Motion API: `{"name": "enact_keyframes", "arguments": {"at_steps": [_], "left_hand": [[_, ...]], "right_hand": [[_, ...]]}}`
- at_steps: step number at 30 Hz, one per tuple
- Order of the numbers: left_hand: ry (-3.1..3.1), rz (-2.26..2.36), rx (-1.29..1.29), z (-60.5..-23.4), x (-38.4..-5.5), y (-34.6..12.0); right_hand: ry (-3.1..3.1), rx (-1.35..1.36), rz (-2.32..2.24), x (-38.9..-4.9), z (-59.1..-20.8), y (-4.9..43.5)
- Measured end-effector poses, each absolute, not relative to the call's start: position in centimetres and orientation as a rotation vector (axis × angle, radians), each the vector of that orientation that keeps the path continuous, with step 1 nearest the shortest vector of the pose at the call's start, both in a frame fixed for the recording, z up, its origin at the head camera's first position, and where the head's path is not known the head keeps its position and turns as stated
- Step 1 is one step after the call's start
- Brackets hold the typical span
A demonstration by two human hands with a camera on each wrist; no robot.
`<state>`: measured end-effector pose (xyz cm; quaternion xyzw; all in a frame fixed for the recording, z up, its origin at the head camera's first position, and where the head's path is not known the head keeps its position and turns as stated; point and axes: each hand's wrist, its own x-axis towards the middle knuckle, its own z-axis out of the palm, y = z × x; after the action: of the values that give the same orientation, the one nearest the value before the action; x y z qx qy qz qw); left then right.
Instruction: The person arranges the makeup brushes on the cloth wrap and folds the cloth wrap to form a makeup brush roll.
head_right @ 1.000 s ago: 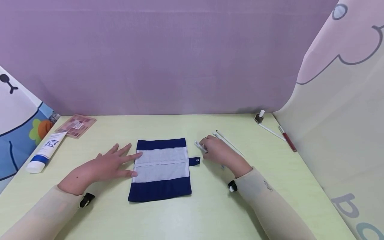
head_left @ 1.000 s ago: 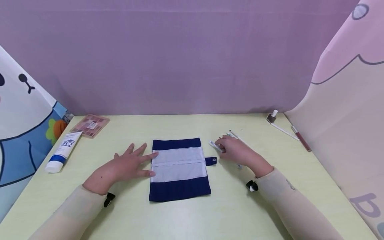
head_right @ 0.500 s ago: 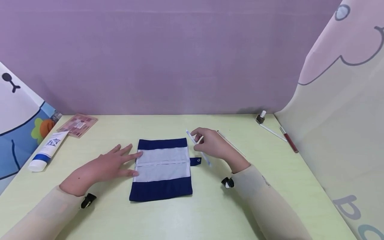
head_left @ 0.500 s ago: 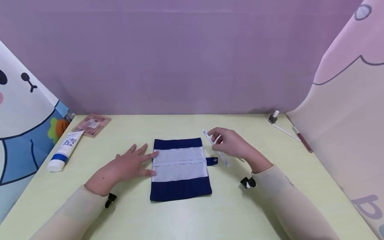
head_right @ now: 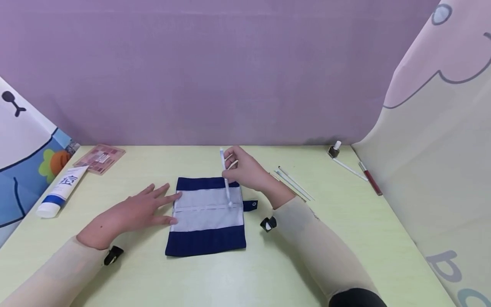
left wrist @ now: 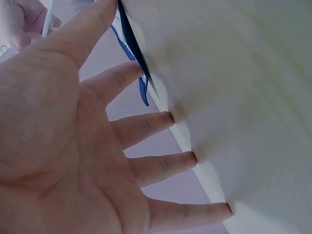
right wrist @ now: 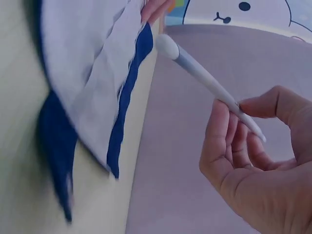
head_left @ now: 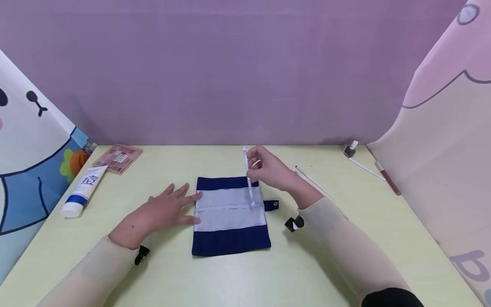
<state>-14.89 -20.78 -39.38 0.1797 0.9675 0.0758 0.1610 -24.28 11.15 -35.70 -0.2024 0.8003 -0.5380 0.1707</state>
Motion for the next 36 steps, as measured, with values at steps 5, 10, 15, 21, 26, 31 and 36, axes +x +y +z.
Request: {"name": "enact_keyframes", "arguments": {"at_steps": [5, 10, 15, 21, 26, 31, 36], "left_hand": [[2.750, 0.222, 0.501, -39.2, -15.0, -20.6], [2.742, 0.204, 0.491, -39.2, -15.0, -20.6], [2.743, 0.217, 0.489, -39.1, -15.0, -20.6], [2.743, 0.218, 0.491, -39.2, -15.1, -20.6], [2.737, 0.225, 0.485, -39.1, -15.1, -20.5], [2.733, 0.232, 0.479, -39.0, -15.1, -20.4], [2.732, 0.231, 0.475, -38.8, -15.0, -20.4]], "right_hand": [[2.173, -0.531, -1.680, -24.8, -36.2, 8.3], [2.110, -0.491, -1.746, -24.8, -37.0, 5.3], [2.094, -0.450, -1.723, -24.9, -37.8, 3.2], [2.069, -0.368, -1.716, -25.4, -38.4, 1.5], [2.057, -0.328, -1.714, -25.8, -39.0, 0.6], [2.043, -0.287, -1.705, -26.0, -39.5, 0.4], [2.020, -0.254, -1.696, -26.0, -39.7, 0.2]]}}
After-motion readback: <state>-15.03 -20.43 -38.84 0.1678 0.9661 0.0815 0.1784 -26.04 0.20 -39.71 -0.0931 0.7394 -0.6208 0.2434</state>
